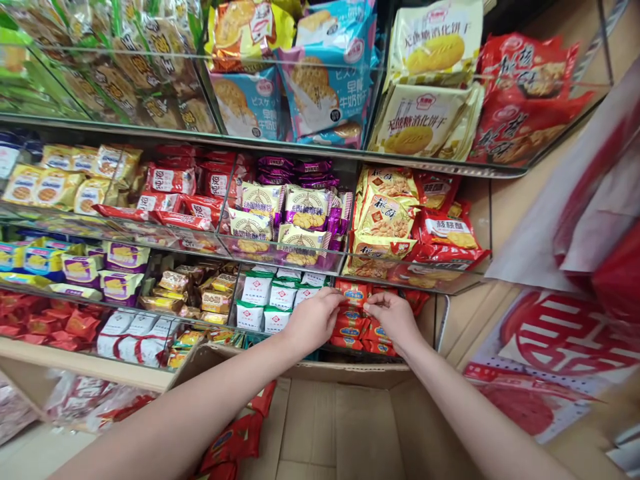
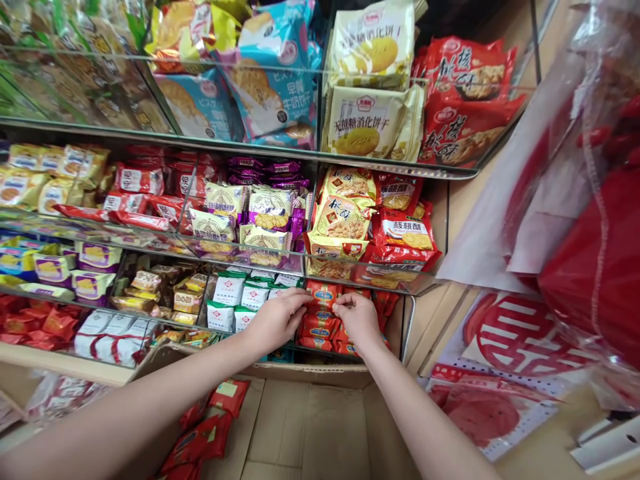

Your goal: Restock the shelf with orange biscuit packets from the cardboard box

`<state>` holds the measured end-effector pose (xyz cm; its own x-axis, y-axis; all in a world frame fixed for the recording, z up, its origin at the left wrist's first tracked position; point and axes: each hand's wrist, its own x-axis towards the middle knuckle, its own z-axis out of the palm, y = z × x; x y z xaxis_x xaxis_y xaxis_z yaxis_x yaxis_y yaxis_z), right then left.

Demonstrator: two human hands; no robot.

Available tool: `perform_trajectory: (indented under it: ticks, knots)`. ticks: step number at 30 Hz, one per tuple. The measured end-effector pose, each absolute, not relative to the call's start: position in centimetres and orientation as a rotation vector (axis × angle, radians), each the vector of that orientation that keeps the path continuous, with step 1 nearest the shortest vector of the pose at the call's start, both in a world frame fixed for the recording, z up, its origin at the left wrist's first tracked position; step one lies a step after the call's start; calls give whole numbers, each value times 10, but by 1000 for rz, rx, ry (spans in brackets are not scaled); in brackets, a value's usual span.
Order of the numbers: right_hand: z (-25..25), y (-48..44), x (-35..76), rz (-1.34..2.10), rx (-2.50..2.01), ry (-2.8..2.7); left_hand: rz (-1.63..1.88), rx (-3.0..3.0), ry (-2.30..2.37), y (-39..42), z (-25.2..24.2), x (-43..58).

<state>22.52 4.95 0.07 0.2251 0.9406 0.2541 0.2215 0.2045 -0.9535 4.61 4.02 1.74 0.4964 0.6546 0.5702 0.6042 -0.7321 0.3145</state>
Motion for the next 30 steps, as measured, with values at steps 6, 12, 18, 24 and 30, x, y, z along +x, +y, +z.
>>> perform_trajectory:
  ticks: [6,12,18,24,30]
  knots:
    - [-1,45,223,404,-1377,-1472,552,3077,1319,34,13,42]
    - [-8,41,223,-39,-1490,-1785,392,3232,1371,34,11,47]
    - [-12,42,222,-14,-1542,-1821,377,3223,1395,36,12,51]
    - [-10,41,223,5,-1529,-1769,368,3215,1412,43,10,51]
    - [-6,41,218,57,-1499,-1853,420,3205,1388,41,11,49]
